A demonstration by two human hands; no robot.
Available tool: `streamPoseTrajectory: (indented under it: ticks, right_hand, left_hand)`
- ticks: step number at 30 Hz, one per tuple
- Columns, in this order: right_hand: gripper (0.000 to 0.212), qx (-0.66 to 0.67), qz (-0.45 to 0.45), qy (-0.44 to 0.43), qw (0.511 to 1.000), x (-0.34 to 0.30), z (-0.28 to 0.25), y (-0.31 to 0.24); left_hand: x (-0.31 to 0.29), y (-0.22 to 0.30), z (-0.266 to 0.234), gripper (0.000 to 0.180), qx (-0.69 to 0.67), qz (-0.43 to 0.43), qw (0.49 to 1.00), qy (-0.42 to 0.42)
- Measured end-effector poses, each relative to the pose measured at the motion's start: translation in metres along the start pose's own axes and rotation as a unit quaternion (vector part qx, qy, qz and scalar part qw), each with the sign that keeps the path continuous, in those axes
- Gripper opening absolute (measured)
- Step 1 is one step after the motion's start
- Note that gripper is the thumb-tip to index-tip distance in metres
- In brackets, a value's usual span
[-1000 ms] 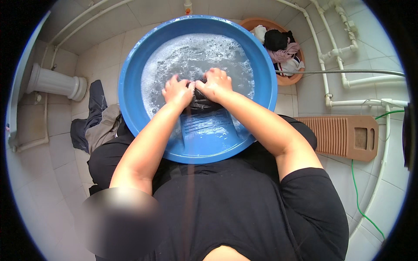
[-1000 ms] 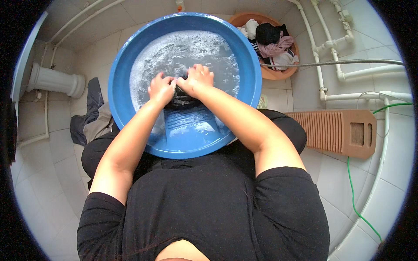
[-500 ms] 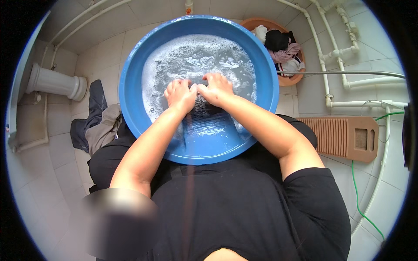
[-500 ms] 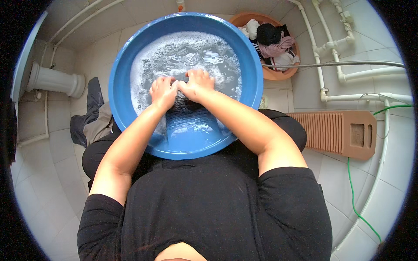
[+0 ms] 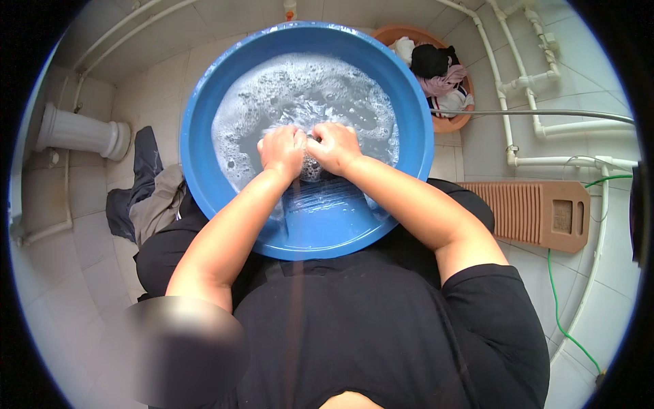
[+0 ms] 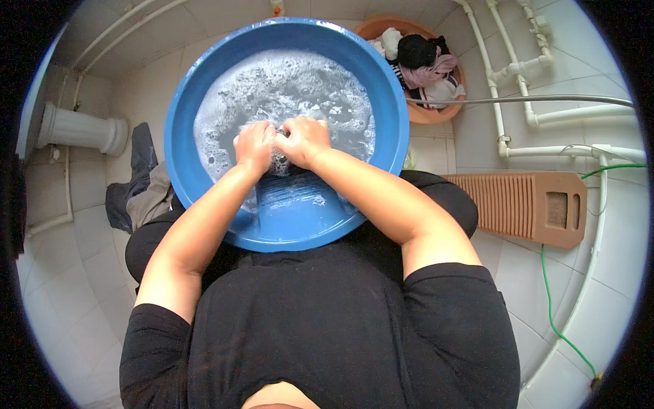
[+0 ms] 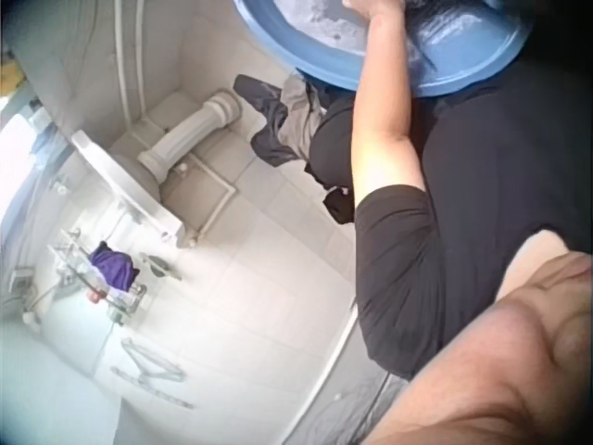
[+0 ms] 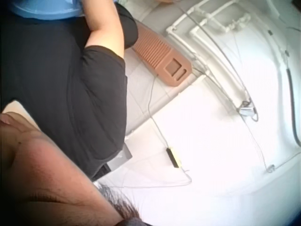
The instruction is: The person hand washes dark clothing items in a blue basin filled with soapy water. They scrub the fabric against a washboard, rinse, and wring out the items. The person handles a pair of black shorts with white stripes and other dark garments, repeatedly submerging and agitating them in the basin.
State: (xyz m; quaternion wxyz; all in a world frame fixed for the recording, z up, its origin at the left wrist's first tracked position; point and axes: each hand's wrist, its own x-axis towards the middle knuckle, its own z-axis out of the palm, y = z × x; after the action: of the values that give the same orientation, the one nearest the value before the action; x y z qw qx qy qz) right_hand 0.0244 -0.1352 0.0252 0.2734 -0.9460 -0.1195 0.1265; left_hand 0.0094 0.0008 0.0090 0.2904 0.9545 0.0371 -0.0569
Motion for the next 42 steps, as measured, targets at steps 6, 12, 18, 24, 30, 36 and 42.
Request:
streamPoseTrajectory:
  ticks: [6, 12, 18, 24, 30, 36, 42]
  right_hand:
    - [0.061, 0.062, 0.032, -0.078, 0.994, -0.050, -0.024, -0.012]
    - [0.033, 0.067, -0.233, 0.122, 0.962, -0.079, 0.002, 0.000]
    - [0.024, 0.073, -0.272, 0.111, 0.953, -0.051, 0.006, 0.003]
    - [0.020, 0.137, -0.278, 0.013, 0.951, -0.030, 0.009, 0.011]
    - [0.018, 0.193, -0.273, -0.022, 0.942, -0.019, 0.008, 0.013]
    - [0.017, 0.285, -0.188, -0.022, 0.940, -0.011, 0.020, 0.026]
    - [0.029, 0.706, 0.262, 0.118, 0.648, 0.010, 0.022, 0.011]
  left_hand:
    - [-0.045, -0.017, -0.005, 0.037, -0.171, 0.017, 0.985, -0.029]
    - [-0.085, 0.001, -0.003, 0.025, -0.150, 0.167, 0.972, 0.067]
    - [-0.053, -0.014, 0.010, 0.015, -0.209, 0.192, 0.959, 0.020]
    - [-0.031, -0.023, 0.005, 0.015, -0.241, 0.301, 0.922, -0.021]
    - [-0.033, -0.022, 0.005, 0.021, -0.239, 0.279, 0.930, -0.012]
    - [-0.027, -0.019, 0.004, 0.030, -0.297, 0.102, 0.949, -0.013]
    - [-0.017, -0.043, -0.003, 0.063, -0.515, -0.188, 0.833, 0.074]
